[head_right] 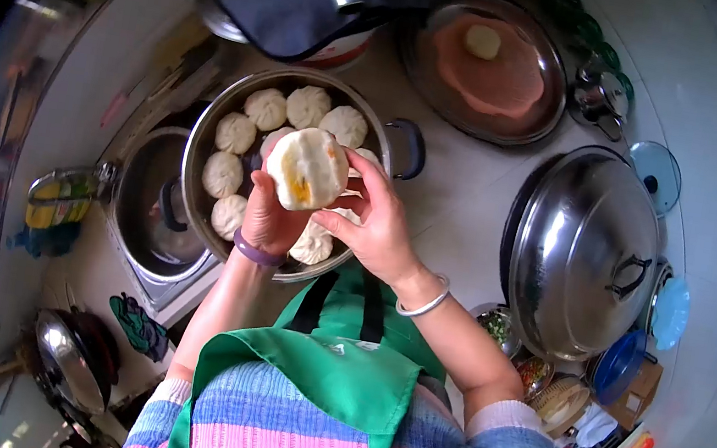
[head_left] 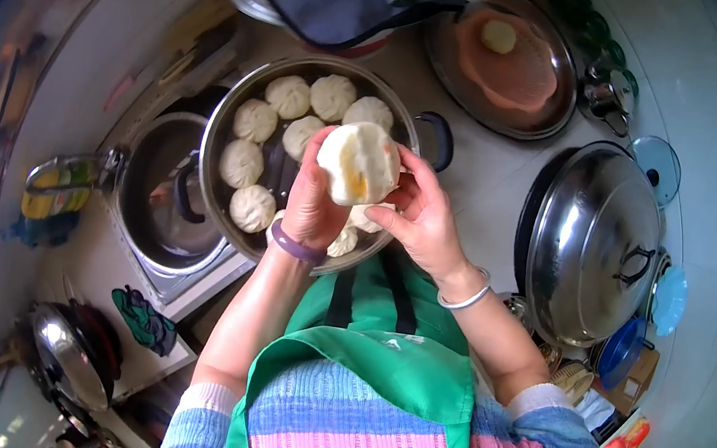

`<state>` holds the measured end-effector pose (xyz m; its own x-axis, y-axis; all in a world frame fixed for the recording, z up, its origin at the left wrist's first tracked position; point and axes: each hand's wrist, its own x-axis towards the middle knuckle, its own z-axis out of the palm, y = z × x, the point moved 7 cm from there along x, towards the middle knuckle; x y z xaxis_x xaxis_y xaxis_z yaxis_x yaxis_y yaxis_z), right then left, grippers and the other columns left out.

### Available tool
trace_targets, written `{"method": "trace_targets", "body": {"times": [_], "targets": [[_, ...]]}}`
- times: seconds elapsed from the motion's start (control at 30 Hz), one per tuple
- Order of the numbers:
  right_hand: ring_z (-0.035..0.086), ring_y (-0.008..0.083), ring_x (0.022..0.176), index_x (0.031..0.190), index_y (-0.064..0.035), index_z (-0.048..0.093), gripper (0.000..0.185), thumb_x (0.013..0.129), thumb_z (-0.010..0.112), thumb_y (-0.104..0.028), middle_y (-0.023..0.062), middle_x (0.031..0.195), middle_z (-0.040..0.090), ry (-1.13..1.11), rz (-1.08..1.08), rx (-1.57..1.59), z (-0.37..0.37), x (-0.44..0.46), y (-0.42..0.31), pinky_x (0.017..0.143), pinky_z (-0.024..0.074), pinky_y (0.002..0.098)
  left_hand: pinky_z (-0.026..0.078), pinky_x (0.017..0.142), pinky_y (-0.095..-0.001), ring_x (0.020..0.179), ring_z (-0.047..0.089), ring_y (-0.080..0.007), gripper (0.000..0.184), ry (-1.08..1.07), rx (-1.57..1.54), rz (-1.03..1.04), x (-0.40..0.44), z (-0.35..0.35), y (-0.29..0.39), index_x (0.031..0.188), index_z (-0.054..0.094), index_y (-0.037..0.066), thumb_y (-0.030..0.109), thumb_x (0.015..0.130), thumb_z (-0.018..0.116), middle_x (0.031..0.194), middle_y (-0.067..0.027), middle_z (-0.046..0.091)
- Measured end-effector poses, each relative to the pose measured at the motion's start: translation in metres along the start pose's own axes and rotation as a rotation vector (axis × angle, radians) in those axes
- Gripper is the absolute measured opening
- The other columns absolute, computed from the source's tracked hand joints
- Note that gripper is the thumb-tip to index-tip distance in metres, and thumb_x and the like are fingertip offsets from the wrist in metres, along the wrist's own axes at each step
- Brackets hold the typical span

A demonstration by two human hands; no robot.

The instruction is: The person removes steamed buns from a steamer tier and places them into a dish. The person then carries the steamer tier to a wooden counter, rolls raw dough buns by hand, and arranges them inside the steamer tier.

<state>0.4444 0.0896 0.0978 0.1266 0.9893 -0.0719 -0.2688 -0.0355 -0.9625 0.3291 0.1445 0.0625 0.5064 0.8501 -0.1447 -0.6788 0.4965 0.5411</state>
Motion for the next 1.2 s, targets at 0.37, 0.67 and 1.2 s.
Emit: {"method": "trace_targets", "body": {"times": [0.37, 0.67, 1.2], "targets": [[0.056, 0.0192, 0.110, 0.134, -0.0003, 0.043, 0.060, 0.079, 0.067, 0.006, 0.0125, 0.125, 0.052, 0.371, -0.140, -0.144, -0.181, 0.062, -0.026, 0.089, 0.0514, 0.0306, 0.047, 0.091, -0.0356, 0.102, 0.060, -0.0184, 0.039, 0.188, 0.340, -0.224, 0.144, 0.074, -0.084, 0.124, 0.051, 0.006, 0.037, 0.102, 0.042, 0.119, -0.0054, 0.057], [0.053, 0.0179, 0.115, 0.136, 0.0038, 0.044, 0.054, 0.083, 0.055, 0.004, 0.0127, 0.125, 0.057, 0.735, 0.036, -0.234, -0.360, 0.156, 0.039, 0.096, 0.0436, 0.0291, 0.045, 0.089, -0.0333, 0.107, 0.055, -0.0169, 0.044, 0.286, 0.470, -0.382, 0.300, 0.078, -0.218, 0.126, 0.054, 0.008, 0.042, 0.100, 0.044, 0.118, -0.0049, 0.060], [0.043, 0.0420, 0.123, 0.131, 0.0051, 0.044, 0.061, 0.075, 0.065, -0.009, 0.0264, 0.128, 0.049, 0.965, 0.046, -1.153, -0.381, 0.203, 0.033, 0.105, 0.0357, 0.0461, 0.044, 0.095, -0.0329, 0.111, 0.053, -0.0192, 0.040, 0.248, 0.121, -0.364, 0.373, 0.041, -0.322, 0.131, 0.049, 0.005, 0.028, 0.099, 0.049, 0.125, -0.0073, 0.055]]}}
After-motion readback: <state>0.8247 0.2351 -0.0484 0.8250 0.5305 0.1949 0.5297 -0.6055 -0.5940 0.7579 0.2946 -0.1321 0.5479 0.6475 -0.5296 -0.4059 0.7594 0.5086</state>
